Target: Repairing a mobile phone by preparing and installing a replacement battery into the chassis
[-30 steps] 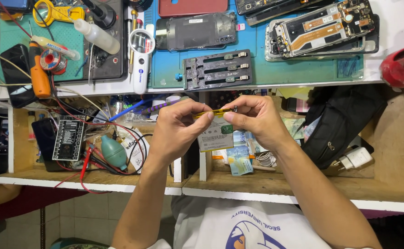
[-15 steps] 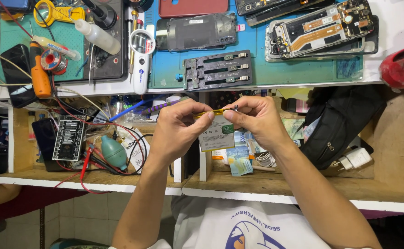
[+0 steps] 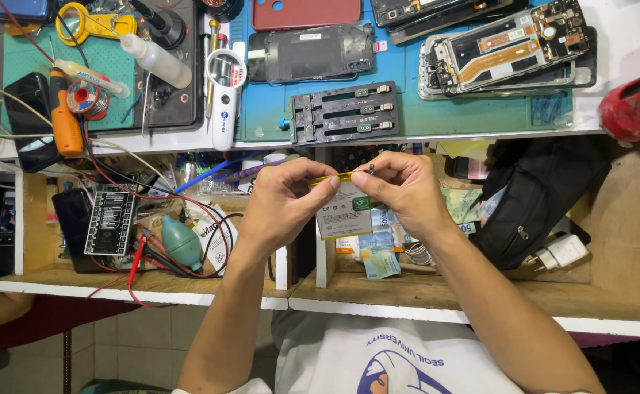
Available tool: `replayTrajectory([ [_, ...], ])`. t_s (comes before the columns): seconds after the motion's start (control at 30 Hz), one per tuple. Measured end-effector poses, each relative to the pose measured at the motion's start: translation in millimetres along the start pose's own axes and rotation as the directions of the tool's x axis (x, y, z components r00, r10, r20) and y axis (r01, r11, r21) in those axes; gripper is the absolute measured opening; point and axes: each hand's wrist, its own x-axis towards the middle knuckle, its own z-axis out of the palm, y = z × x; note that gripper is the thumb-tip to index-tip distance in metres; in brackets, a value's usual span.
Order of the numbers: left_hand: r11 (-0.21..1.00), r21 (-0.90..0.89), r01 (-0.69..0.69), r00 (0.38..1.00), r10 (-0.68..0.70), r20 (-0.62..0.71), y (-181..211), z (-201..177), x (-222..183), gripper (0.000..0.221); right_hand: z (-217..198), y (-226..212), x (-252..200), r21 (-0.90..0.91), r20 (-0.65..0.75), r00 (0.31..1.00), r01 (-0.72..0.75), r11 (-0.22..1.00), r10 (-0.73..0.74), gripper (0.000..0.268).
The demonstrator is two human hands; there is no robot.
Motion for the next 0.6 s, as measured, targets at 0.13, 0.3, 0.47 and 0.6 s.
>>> replayTrajectory([
  [0.13, 0.999, -0.034, 0.033, 0.999, -0.032, 0.025, 3, -2, 0, 0.014, 0, 3, 0, 0.04, -0.012, 1.0, -0.005, 0.999, 0.005, 0.014],
  [0.3, 0.994, 0.099, 0.037, 0.994, -0.047, 0.096, -1, -11, 4, 0.065, 0, 5, 0, 0.056, -0.03, 1.0, 0.001, 0.998, 0.001, 0.012],
  [0.47, 0.971, 0.03, -0.237, 0.944, 0.238, -0.227, 8, -14, 4, 0.059, 5, -3, 1, 0.082, -0.053, 0.999, -0.003, 0.997, 0.008, 0.012],
  [0.6, 0.847, 0.246, -0.472, 0.79, 0.529, -0.308, 66, 7, -7, 0.032, 1, -3, 3, 0.005, -0.043, 0.991, -0.124, 0.992, 0.125, 0.008],
])
